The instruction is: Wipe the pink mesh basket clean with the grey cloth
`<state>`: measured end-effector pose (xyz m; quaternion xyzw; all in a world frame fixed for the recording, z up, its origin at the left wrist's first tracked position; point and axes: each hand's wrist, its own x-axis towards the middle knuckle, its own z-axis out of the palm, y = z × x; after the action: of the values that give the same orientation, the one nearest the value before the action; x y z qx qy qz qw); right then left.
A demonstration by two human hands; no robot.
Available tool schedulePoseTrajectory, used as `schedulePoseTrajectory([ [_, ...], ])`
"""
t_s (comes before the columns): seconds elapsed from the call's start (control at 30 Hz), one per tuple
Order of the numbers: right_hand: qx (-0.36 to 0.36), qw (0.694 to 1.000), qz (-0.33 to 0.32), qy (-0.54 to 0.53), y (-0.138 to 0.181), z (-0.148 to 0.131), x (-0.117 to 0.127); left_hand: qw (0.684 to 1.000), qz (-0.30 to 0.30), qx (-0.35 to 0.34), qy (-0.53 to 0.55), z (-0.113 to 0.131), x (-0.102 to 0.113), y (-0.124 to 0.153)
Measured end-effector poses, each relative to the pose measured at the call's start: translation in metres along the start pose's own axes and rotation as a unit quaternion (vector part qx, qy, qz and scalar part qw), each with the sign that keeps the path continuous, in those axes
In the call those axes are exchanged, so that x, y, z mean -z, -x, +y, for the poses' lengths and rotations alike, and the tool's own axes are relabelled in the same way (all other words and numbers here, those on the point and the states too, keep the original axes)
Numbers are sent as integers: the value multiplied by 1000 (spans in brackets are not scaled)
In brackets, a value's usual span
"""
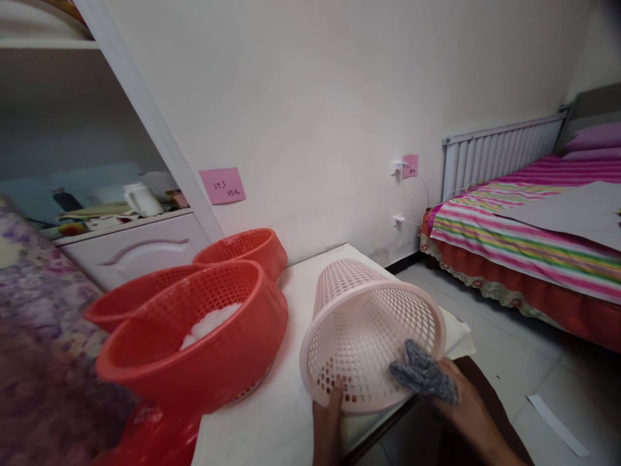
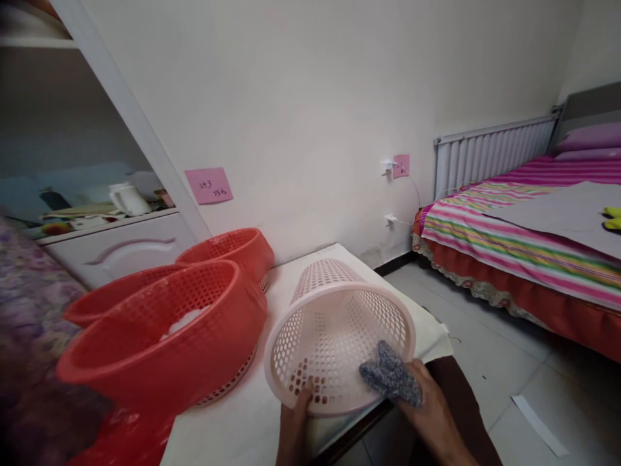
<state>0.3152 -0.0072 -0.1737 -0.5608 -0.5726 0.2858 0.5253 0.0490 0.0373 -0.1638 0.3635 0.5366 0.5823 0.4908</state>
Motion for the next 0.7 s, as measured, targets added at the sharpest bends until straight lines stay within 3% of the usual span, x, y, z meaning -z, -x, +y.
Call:
schedulePoseTrajectory([
  [0.1, 36, 998, 38, 45, -9, -20, 27, 1000, 8, 1, -1, -5, 1, -1],
  [0.17, 38, 997, 60, 27, -10, -25, 29, 1000, 8, -7, -5, -8, 1, -2],
  [0.23, 16, 996, 81, -14, -6, -19, 16, 1000, 7, -18, -7, -8, -1, -1],
  [0.37, -71, 985, 113, -112, 12, 18, -33, 999, 0, -30, -13, -5, -5, 1],
  [0.5, -93, 974, 44, -201, 27, 45, -68, 999, -2, -34, -21, -1, -6, 3],
  [0.6, -92, 976, 13, -198, 25, 40, -60, 999, 0, -36, -24, 1, -4, 3],
  [0.7, -92, 986, 50, -128, 12, 19, -28, 999, -7, -30, -21, 2, -4, 3],
])
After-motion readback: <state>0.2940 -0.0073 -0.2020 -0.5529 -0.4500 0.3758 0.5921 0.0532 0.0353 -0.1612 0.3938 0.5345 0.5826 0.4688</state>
